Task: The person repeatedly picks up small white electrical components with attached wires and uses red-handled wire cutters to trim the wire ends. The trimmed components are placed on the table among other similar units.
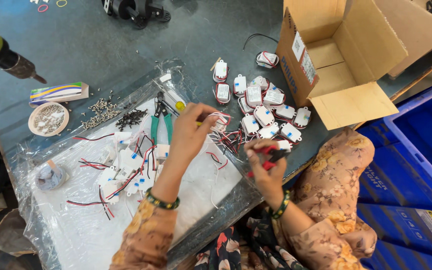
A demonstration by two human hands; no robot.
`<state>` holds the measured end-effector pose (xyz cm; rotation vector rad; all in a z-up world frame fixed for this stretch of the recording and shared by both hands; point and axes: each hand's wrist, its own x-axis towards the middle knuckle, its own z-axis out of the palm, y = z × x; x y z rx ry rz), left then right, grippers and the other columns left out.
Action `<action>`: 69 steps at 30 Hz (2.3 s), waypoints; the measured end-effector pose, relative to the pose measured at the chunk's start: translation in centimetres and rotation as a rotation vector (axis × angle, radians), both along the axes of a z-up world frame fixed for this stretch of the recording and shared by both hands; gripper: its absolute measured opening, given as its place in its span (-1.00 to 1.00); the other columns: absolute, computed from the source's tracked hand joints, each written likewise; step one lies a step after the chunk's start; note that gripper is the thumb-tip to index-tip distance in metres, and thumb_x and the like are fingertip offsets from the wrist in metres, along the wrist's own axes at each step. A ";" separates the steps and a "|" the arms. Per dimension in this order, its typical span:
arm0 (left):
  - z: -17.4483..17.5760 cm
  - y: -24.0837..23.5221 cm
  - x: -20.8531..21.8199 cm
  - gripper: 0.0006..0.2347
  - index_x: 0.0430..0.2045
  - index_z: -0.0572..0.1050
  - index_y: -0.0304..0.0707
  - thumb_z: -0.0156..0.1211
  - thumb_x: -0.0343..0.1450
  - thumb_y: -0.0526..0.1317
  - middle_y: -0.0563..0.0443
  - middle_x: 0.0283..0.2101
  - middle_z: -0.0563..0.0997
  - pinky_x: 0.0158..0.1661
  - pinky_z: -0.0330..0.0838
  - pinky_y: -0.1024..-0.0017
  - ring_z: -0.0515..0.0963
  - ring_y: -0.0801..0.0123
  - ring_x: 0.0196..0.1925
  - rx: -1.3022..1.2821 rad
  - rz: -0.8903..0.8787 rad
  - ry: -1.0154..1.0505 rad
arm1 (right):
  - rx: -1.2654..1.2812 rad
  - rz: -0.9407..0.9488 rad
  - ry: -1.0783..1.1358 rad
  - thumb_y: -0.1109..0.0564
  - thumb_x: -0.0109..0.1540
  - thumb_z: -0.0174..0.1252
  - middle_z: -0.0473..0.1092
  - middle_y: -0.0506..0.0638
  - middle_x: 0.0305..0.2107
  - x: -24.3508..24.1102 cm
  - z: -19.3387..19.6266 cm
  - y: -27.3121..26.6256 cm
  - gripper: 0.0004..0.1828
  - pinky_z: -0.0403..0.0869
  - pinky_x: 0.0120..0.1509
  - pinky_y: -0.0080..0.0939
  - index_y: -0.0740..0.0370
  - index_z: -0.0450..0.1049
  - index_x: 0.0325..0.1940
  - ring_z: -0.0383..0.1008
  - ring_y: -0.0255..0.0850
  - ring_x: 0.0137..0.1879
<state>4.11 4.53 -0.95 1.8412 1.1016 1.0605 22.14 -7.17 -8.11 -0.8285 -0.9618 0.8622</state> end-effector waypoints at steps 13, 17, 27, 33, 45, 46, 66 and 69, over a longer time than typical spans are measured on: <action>-3.7 -5.6 -4.0 -0.83 -0.16 0.61 -0.46 0.25 0.43 -0.33 -0.12 -0.29 0.69 -0.25 0.67 0.39 0.72 0.37 -0.31 -0.637 -0.120 -0.545 | -0.027 0.081 -0.623 0.44 0.16 0.31 0.52 0.00 -0.25 -1.5 3.9 0.7 -0.73 0.50 0.05 -0.31 0.24 0.43 -0.16 0.56 -0.30 -0.10; -5.9 -5.5 -5.5 -0.81 -0.15 0.60 -0.45 0.23 0.44 -0.29 -0.13 -0.29 0.71 -0.22 0.67 0.37 0.74 0.30 -0.29 -0.767 -0.191 -0.613 | -0.209 0.135 -0.373 0.42 0.23 0.24 0.48 0.04 -0.21 -0.2 3.0 0.8 -0.79 0.47 0.12 -0.26 0.26 0.42 -0.13 0.50 -0.23 -0.06; -8.3 -5.3 -6.4 -0.88 -0.15 0.47 -0.39 0.12 0.59 -0.27 -0.05 -0.39 0.56 -0.11 0.60 0.14 0.65 0.21 -0.27 -0.318 0.070 -1.168 | -0.258 0.120 0.482 0.38 0.34 0.16 0.38 -0.06 -0.21 6.4 2.0 3.1 -0.77 0.42 0.21 0.03 0.13 0.35 -0.03 0.41 -0.16 -0.04; -7.7 -5.2 -6.9 -0.89 -0.14 0.44 -0.33 0.10 0.62 -0.25 -0.04 -0.38 0.54 -0.05 0.59 0.15 0.63 0.23 -0.23 -0.334 0.132 -1.368 | -0.274 0.132 0.518 0.39 0.31 0.18 0.35 -0.06 -0.22 5.9 2.3 2.2 -0.72 0.43 0.27 0.10 0.08 0.30 -0.08 0.41 -0.19 -0.07; -7.5 -5.4 -9.6 -0.89 -0.13 0.52 -0.27 0.21 0.55 -0.25 0.00 -0.30 0.66 -0.31 0.59 0.32 0.67 0.33 -0.36 -0.676 -0.129 -1.610 | -0.318 1.150 -0.726 0.25 0.13 0.27 0.53 -0.03 -0.33 2.5 5.3 0.1 -0.86 0.52 -0.02 -0.17 0.24 0.47 -0.26 0.57 -0.22 -0.15; -7.4 -5.7 -9.5 -0.93 -0.18 0.52 -0.26 0.23 0.55 -0.27 -0.01 -0.29 0.66 -0.37 0.57 0.35 0.66 0.33 -0.37 -0.699 -0.184 -1.584 | -0.241 1.224 -0.768 0.23 0.14 0.30 0.51 -0.04 -0.31 1.9 5.7 -0.1 -0.85 0.51 -0.01 -0.18 0.23 0.48 -0.24 0.56 -0.24 -0.14; -0.4 -9.2 -4.0 -0.87 -0.33 0.65 -0.38 0.25 0.45 -0.26 0.05 -0.41 0.71 -0.59 0.32 0.64 0.59 0.60 -0.56 -0.637 -0.215 -0.342 | -0.428 0.645 -0.829 0.26 -0.07 0.18 0.44 0.12 -0.36 0.7 6.2 0.2 -0.56 0.47 -0.12 -0.13 0.33 0.44 -0.09 0.47 -0.04 -0.26; -0.1 -9.1 -4.3 -0.87 -0.34 0.65 -0.37 0.25 0.45 -0.25 0.06 -0.43 0.71 -0.59 0.32 0.63 0.57 0.61 -0.57 -0.601 -0.207 -0.275 | -0.392 0.678 -0.811 0.26 -0.08 0.16 0.48 0.11 -0.31 0.6 6.4 0.2 -0.53 0.48 -0.07 -0.11 0.33 0.43 -0.07 0.52 -0.03 -0.20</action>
